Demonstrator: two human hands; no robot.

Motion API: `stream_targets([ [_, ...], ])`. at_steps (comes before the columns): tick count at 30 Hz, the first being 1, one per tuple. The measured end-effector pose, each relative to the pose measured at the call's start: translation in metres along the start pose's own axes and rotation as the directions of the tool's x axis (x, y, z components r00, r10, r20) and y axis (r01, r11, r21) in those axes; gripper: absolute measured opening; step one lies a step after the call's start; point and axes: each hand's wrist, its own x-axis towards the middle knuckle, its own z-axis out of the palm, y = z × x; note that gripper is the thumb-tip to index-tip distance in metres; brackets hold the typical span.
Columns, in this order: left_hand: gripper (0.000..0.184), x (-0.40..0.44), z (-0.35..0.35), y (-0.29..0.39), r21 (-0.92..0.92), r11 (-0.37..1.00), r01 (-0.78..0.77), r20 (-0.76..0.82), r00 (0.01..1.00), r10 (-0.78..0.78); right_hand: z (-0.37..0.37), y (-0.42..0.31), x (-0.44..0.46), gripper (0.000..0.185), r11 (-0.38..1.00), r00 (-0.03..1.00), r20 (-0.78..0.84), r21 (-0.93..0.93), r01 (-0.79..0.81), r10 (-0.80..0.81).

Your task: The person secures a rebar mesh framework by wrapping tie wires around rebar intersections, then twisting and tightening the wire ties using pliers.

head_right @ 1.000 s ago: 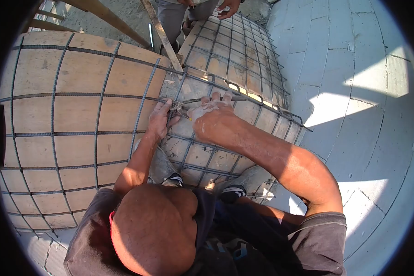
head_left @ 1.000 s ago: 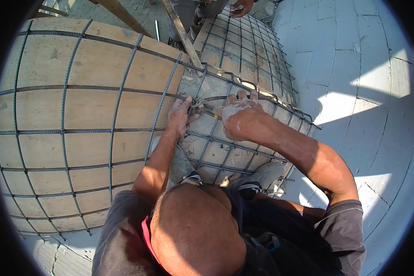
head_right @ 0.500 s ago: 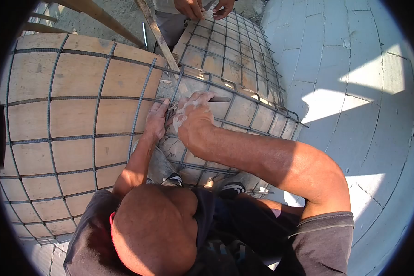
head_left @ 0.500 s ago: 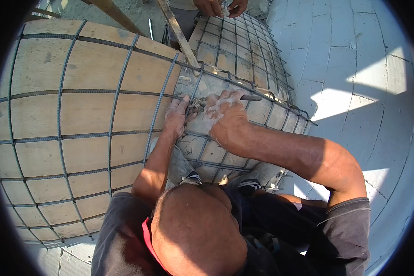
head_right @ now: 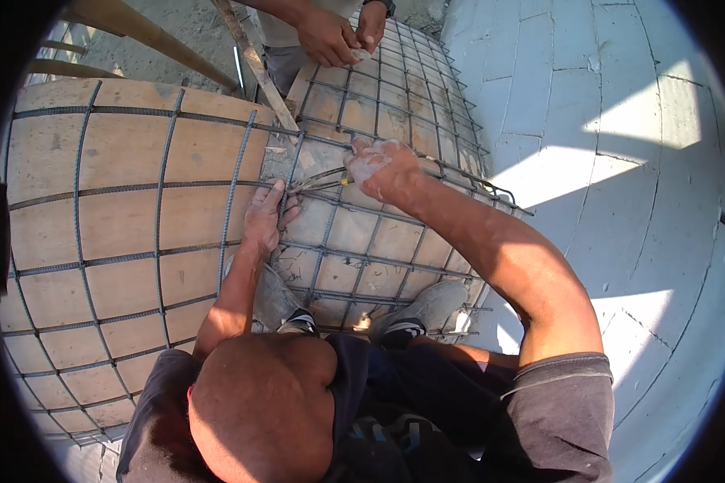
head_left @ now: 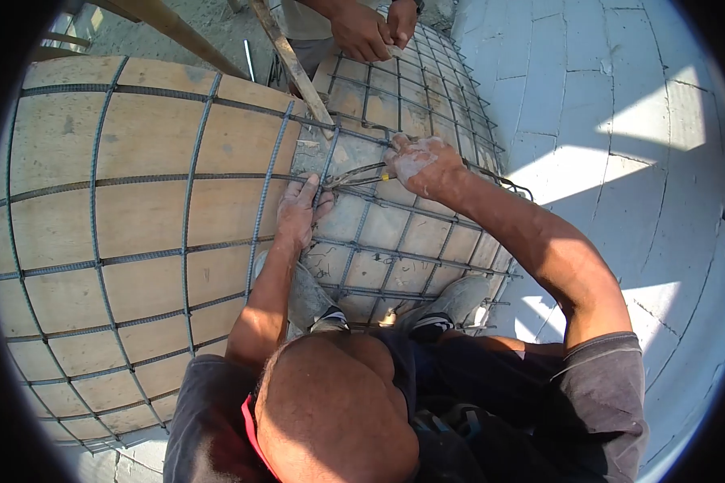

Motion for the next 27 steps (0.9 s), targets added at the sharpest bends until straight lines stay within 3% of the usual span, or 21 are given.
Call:
stream_targets([
  [2, 0.025, 0.002, 0.000, 0.000, 0.016, 1.000, -0.003, 0.001, 1.000, 0.003, 0.001, -0.014, -0.009, 0.028, 0.998, 0.996, -0.067, 0.023, -0.050, 0.051],
  [5, 0.025, 0.005, -0.003, -0.002, 0.018, 1.000, -0.007, 0.008, 1.000, 0.006, 0.001, -0.033, -0.024, 0.022, 0.988, 0.997, 0.039, 0.136, -0.075, 0.070],
  [8, 0.024, 0.002, -0.002, -0.002, 0.032, 0.999, -0.014, 0.024, 1.000, 0.013, 0.000, -0.045, -0.035, 0.031, 0.881, 0.960, 0.279, 0.448, -0.151, 0.023],
  [10, 0.023, 0.000, 0.000, 0.003, 0.034, 0.999, -0.025, 0.029, 0.999, 0.024, 0.010, -0.051, -0.038, 0.036, 0.479, 0.879, 0.467, 0.797, -0.369, -0.099],
  [11, 0.023, -0.001, 0.001, 0.003, 0.029, 0.999, -0.029, 0.026, 0.999, 0.028, 0.018, -0.056, -0.039, 0.039, 0.217, 0.830, 0.521, 0.850, -0.481, -0.201],
  [14, 0.024, 0.001, -0.001, 0.002, 0.055, 0.998, -0.025, 0.056, 0.998, 0.022, 0.052, -0.070, -0.039, 0.046, -0.216, 0.792, 0.483, 0.785, -0.581, -0.373],
  [17, 0.026, 0.000, -0.002, 0.002, 0.035, 0.999, -0.011, 0.042, 0.999, 0.010, 0.052, -0.053, -0.037, 0.047, -0.101, 0.780, 0.487, 0.820, -0.563, -0.393],
  [19, 0.029, 0.000, 0.000, 0.002, 0.012, 1.000, 0.001, 0.016, 1.000, -0.001, 0.035, -0.051, -0.046, 0.047, 0.114, 0.862, 0.490, 0.871, -0.478, -0.131],
  [21, 0.029, 0.000, 0.000, 0.002, 0.000, 1.000, 0.003, 0.024, 1.000, -0.003, 0.024, -0.054, -0.054, 0.046, 0.479, 0.949, 0.274, 0.819, -0.315, 0.155],
  [22, 0.029, 0.000, 0.000, 0.002, -0.008, 1.000, 0.005, 0.027, 1.000, -0.005, 0.023, -0.058, -0.058, 0.044, 0.705, 0.970, 0.049, 0.678, -0.209, 0.240],
  [24, 0.028, 0.001, -0.003, 0.001, 0.011, 1.000, 0.016, 0.025, 1.000, -0.017, 0.017, -0.062, -0.063, 0.039, 0.908, 0.962, -0.208, 0.411, -0.081, 0.180],
  [27, 0.029, 0.000, -0.004, 0.001, 0.006, 1.000, 0.022, 0.033, 0.999, -0.022, 0.016, -0.061, -0.070, 0.030, 0.958, 0.977, -0.215, 0.284, 0.049, 0.014],
])
